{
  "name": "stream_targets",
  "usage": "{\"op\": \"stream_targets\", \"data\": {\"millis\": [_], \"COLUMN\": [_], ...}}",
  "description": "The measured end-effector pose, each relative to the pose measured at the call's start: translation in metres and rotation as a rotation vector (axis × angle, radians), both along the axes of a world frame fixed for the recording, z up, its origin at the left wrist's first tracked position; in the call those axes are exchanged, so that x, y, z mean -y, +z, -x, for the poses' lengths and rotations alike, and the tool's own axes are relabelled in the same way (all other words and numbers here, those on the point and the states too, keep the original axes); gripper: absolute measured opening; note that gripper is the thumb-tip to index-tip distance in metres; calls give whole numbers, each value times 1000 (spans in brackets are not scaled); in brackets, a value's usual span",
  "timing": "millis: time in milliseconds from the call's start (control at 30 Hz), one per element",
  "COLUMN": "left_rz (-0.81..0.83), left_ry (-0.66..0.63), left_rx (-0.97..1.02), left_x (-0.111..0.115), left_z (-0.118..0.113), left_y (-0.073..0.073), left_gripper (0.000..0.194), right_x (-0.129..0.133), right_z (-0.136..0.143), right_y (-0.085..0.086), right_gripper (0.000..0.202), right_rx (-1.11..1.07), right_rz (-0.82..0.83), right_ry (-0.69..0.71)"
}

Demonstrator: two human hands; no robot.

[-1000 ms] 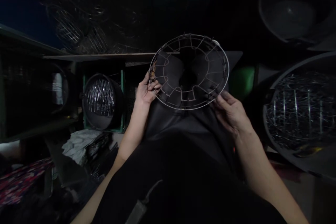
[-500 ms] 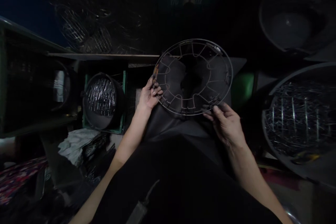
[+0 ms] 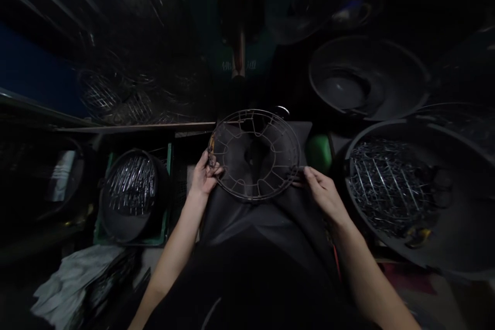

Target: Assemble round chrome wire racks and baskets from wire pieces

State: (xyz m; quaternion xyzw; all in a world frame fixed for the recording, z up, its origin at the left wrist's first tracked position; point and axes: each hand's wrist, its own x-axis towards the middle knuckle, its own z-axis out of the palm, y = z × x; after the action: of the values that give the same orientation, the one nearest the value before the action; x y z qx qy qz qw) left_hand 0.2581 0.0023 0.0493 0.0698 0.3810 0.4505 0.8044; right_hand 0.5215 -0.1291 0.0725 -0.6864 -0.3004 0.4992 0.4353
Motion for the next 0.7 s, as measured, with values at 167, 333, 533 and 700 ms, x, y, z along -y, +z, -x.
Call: {"op": "stream_targets", "data": {"millis": [167,333,533,700], "left_rz": [-146,-283,-344,-373], "left_ry": [-2,-95,-170,-194], "left_rx": [-83,-247,-353,-397], "left_x": [-6,-11,-9,-6], "left_z": [-1,-4,-12,-9], "left_y": [8,21,34,35], "left_gripper": [19,34,43,40], "right_x": [-15,-48,-82,-87], "right_z": [-24,-45,-51,-57], "right_y": [15,42,63,73], "right_gripper": [47,44,36,42], "right_rx": [647,751,537,443], "right_rz": [-49,-225,-315,-248], "right_ry": [144,75,327,462]}}
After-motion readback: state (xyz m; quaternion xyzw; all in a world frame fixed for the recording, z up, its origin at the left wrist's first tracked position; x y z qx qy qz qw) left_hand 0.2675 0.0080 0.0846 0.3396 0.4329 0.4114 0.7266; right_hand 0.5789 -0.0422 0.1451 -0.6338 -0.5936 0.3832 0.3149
